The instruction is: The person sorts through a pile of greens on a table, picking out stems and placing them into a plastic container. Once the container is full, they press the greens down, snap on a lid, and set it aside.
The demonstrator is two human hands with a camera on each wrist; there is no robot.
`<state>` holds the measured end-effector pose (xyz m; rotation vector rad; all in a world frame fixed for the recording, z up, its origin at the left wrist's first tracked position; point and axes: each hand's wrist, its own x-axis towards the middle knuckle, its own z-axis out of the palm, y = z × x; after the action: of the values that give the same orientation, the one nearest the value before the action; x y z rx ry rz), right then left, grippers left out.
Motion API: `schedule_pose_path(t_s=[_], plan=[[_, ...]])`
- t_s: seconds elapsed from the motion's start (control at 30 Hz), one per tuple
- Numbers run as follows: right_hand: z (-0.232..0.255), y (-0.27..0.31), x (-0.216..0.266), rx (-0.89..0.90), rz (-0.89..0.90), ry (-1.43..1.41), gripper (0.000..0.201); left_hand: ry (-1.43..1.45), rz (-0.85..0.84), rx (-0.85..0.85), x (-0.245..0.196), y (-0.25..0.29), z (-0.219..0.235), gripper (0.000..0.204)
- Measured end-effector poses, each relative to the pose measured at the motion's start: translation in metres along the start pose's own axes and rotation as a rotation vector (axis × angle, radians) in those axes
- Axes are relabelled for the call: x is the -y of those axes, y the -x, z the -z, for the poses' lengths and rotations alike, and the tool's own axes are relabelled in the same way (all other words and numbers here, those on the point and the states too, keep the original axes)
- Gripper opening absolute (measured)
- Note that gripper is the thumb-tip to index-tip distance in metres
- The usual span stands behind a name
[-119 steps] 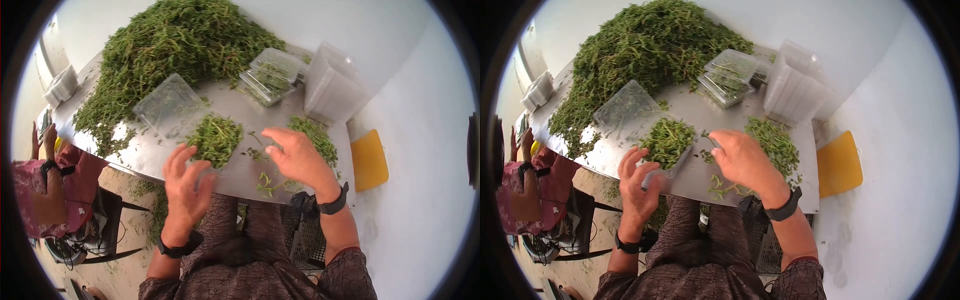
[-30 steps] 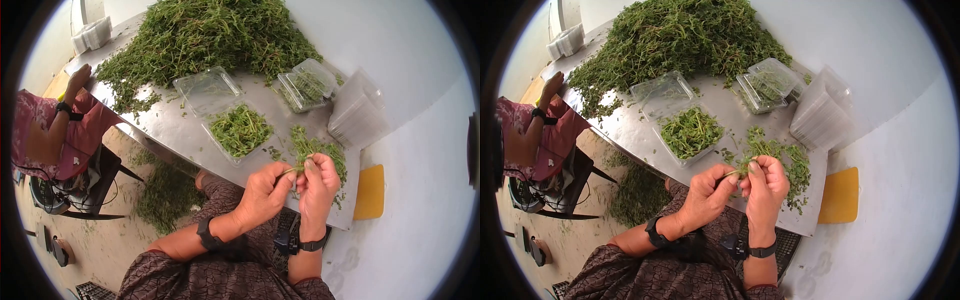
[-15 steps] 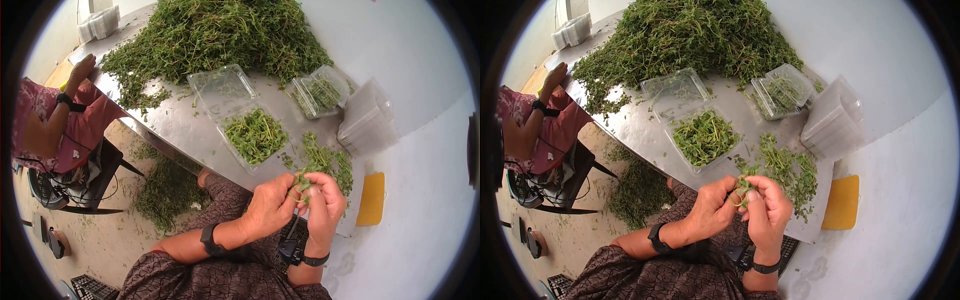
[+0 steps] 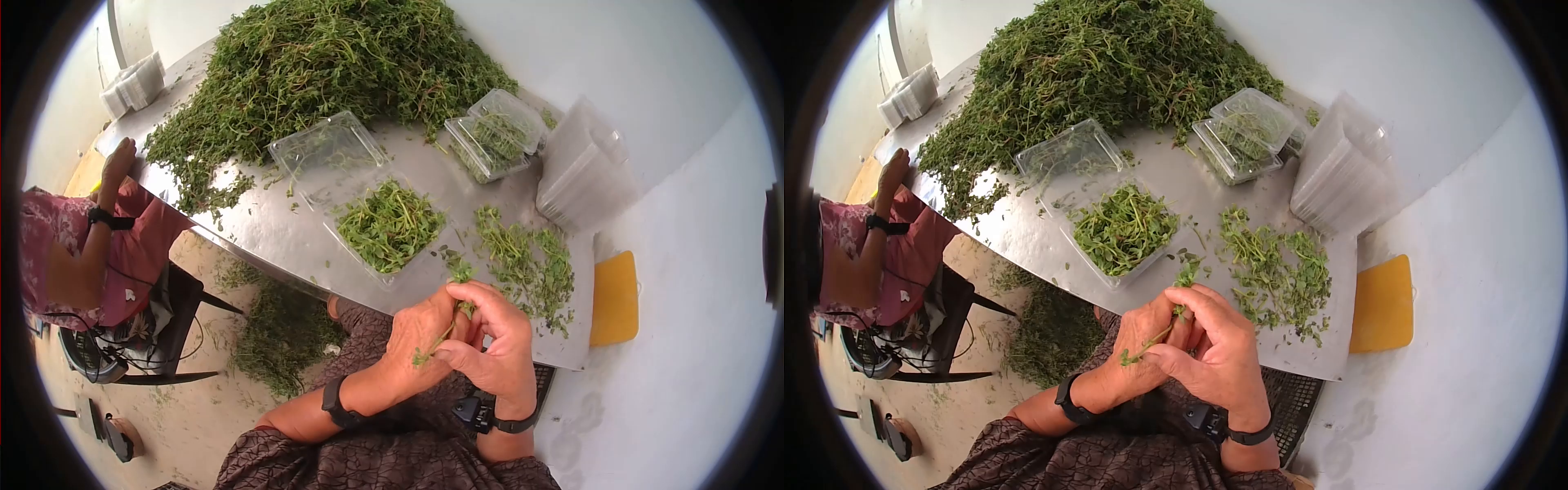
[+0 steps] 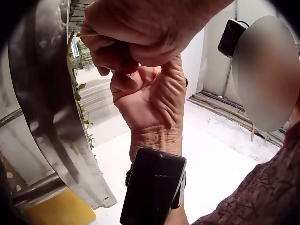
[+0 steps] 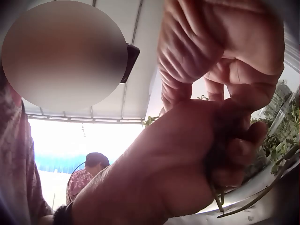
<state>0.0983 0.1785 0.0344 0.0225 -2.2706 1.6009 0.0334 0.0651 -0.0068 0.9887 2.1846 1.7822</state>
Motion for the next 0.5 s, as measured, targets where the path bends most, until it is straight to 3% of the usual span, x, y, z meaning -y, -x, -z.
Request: schedule_pose_path(t_s=[0.07,0.13,0.33,0.5], plan=[[0.000,0.000,0.000,-0.006,0.023,-0.018,0.052,-0.021,-0.042,0.007,-0.001,0.000,-0.001,0.021],[0.003,0.002,0.000,-0.014,0.035,0.124,0.039,-0.027,-0.093,-0.009,-0.004,0.000,-0.004,0.020],[0.001,0.001,-0.010,-0.178,0.196,0.242,0.017,0.079,-0.051,-0.058,-0.005,0.005,-0.008,0.014],[-0.001,0.004,-0.011,-0.245,0.037,0.115,0.015,0.130,-0.050,-0.007,-0.010,0.007,0.002,0.014]])
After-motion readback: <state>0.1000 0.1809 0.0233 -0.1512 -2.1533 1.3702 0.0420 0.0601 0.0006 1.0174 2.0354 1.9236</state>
